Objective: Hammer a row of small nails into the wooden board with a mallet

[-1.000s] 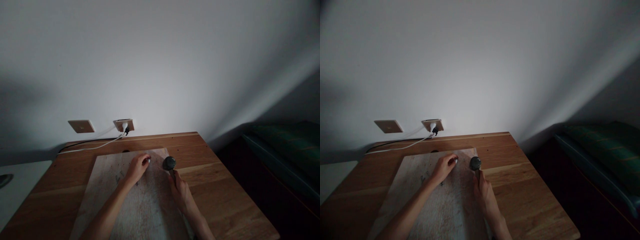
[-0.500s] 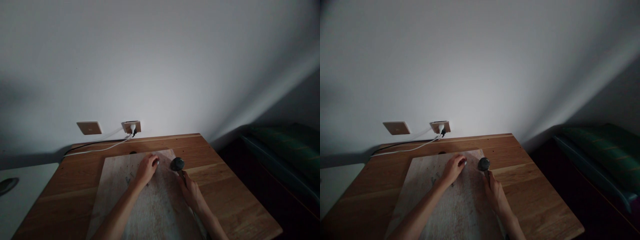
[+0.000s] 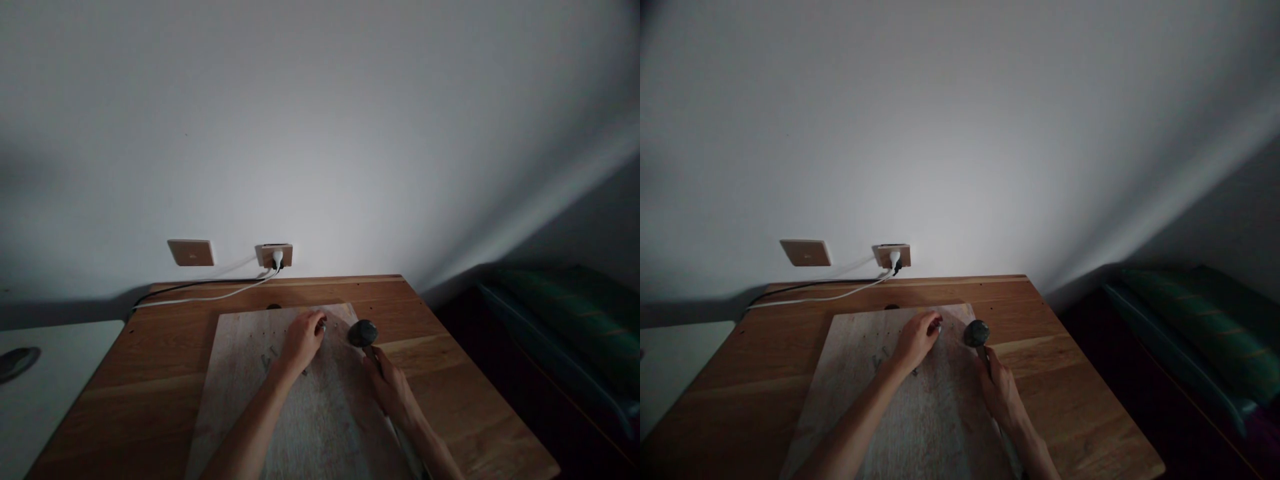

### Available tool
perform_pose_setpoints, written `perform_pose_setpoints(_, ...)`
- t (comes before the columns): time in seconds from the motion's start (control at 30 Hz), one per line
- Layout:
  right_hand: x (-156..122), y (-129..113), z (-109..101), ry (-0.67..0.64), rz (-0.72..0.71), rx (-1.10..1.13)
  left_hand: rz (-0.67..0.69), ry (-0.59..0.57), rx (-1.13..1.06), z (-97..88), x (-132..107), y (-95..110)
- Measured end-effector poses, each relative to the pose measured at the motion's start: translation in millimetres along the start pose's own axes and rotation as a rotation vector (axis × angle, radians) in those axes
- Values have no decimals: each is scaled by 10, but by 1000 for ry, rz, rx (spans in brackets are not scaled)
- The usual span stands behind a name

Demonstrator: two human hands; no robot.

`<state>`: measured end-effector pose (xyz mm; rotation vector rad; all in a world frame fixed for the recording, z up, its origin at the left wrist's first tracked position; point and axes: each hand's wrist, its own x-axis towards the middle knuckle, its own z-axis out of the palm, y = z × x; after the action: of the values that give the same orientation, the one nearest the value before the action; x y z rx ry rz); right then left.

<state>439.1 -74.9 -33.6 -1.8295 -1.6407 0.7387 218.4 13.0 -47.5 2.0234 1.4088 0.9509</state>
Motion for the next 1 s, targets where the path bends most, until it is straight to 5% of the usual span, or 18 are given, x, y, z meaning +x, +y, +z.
perform_pose_setpoints(0.2,1,-177,-6,-117,88,140,-34,6,61,-7,2,23)
perform_pose_setpoints(0.6,174,-463,53,-184,17,271,21,-3,-112,-11,-38,-16)
perform_pose_setpoints(1.0,239,-706,108,-229,-55,79,-31,-22,-39,13,10,-28)
